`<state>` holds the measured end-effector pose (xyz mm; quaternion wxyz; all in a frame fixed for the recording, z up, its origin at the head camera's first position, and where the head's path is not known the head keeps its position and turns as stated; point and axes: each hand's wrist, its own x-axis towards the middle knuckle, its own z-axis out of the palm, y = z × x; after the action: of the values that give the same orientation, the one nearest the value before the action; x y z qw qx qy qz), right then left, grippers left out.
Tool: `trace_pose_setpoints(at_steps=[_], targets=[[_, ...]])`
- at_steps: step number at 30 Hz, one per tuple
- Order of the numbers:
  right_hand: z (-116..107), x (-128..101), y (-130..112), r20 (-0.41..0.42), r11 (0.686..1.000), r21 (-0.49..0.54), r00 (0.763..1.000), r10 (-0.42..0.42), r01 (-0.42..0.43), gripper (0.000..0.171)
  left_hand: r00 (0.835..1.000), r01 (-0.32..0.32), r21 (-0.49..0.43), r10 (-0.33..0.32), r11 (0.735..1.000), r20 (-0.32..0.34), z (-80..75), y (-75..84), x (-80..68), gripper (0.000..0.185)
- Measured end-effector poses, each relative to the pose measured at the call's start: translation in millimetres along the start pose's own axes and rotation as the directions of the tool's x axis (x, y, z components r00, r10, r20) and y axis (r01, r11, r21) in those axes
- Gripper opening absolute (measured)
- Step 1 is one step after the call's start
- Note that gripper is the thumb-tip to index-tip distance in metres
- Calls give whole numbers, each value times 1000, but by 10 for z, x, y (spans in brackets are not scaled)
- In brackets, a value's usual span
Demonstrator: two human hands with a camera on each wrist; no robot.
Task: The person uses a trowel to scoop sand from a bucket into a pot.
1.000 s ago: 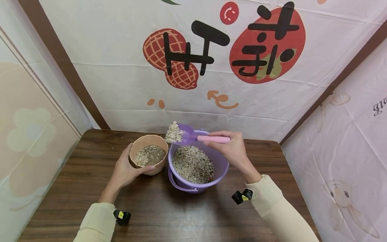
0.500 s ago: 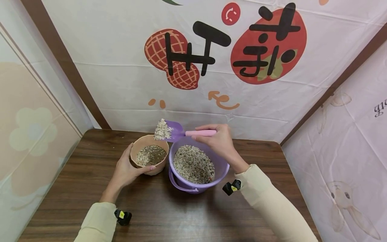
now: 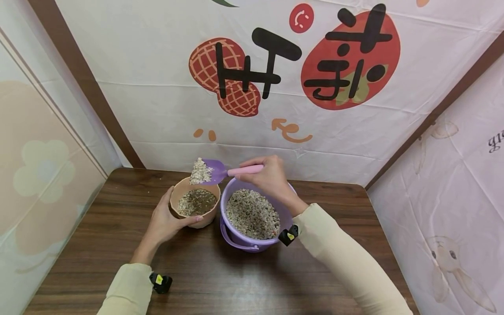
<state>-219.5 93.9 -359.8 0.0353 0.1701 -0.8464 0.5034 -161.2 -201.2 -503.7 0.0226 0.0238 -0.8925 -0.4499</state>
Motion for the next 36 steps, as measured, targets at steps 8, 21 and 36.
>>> trace_pose_setpoints(at_steps=[8,21,36], targets=[[121,70,-14,39,998,-48,999,34,-32,25,1000,-7,-7,7,1000,-5,6,-6,1,135],[293,143,-16,75,991,-134,997,31,-21,18,1000,4,-14,-4,1000,2,5,8,-3,135],[352,199,-26,94,980,-199,995,7,12,17,1000,-16,-9,16,1000,-14,8,5,-8,133]])
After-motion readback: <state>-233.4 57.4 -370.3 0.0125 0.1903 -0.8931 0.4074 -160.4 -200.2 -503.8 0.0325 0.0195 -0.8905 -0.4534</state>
